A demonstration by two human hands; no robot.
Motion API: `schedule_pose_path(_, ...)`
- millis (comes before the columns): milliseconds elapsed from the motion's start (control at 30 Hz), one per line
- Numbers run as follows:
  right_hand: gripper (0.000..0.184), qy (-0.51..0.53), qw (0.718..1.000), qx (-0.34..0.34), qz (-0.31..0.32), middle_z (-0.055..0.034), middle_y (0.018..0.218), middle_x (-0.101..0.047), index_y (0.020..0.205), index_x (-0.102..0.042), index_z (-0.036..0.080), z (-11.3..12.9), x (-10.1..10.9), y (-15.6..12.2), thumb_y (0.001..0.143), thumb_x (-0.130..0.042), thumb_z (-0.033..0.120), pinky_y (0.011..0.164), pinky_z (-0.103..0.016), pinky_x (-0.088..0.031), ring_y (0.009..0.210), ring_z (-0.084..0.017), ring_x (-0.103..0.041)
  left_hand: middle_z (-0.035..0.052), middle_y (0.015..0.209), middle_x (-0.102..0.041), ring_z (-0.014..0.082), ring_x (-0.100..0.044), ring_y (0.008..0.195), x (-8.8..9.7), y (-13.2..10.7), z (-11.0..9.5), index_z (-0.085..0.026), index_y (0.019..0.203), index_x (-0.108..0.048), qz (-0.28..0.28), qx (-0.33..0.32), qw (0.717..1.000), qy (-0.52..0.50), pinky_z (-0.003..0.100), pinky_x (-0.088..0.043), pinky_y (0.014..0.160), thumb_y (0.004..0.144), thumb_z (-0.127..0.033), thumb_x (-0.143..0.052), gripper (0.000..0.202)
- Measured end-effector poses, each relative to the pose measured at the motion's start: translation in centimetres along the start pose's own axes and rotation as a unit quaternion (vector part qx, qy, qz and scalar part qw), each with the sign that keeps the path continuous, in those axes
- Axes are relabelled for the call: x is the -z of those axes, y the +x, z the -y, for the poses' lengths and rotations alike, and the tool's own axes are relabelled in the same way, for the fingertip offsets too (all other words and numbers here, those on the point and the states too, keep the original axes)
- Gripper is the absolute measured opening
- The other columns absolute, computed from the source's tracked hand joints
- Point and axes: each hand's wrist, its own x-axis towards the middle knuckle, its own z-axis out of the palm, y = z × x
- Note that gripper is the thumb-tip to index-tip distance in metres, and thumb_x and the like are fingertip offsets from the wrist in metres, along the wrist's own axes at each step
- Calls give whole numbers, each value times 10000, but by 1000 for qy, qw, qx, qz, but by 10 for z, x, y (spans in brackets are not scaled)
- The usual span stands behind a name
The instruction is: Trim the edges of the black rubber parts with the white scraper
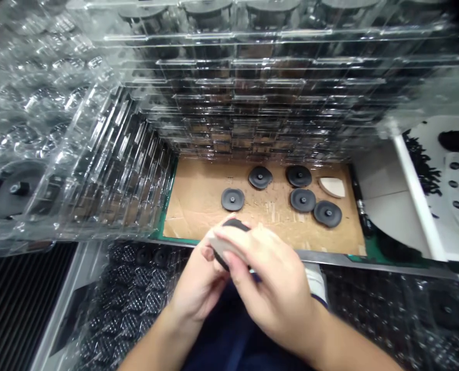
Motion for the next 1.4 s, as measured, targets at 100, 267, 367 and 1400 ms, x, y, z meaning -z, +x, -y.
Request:
schedule_pose_path(100,202,23,994,-19,103,-47,850,-710,1007,-662,134,7,-4,5,886,-502,124,674,-266,-520,733,-153,-643,4,1023,-718,181,-659,947,-1,-1,0,-270,1036,-680,-30,-10,999,4,230,-518,805,540,-79,-815,548)
schedule_pose_path(267,244,-9,1000,25,-4,-95,900,-701,1066,-631,81,5,-5,6,912,-448,130,730,-320,-494,795,-179,-628,-4,880,-724,171,-653,941,-8,-1,0,-227,1003,-708,34,3,999,-8,230,-493,856,607,-251,-817,412)
schedule_pose_path(367,206,31,996,38,71,-27,768,-672,1026,-643,123,5,7,-4,892,-486,115,646,-249,-466,679,-126,-593,-21,960,-726,165,-659,936,-9,-2,-5,-263,996,-717,80,-7,997,-23,232,-490,872,522,-270,-864,497)
schedule_pose_path(1400,249,-72,992,104,7,1,781,-700,1096,-659,245,-6,14,-2,918,-503,166,641,-267,-434,676,-132,-583,46,1006,-729,196,-666,958,4,-8,-1,-166,1052,-692,136,68,986,-68,261,-505,867,589,-319,-829,507)
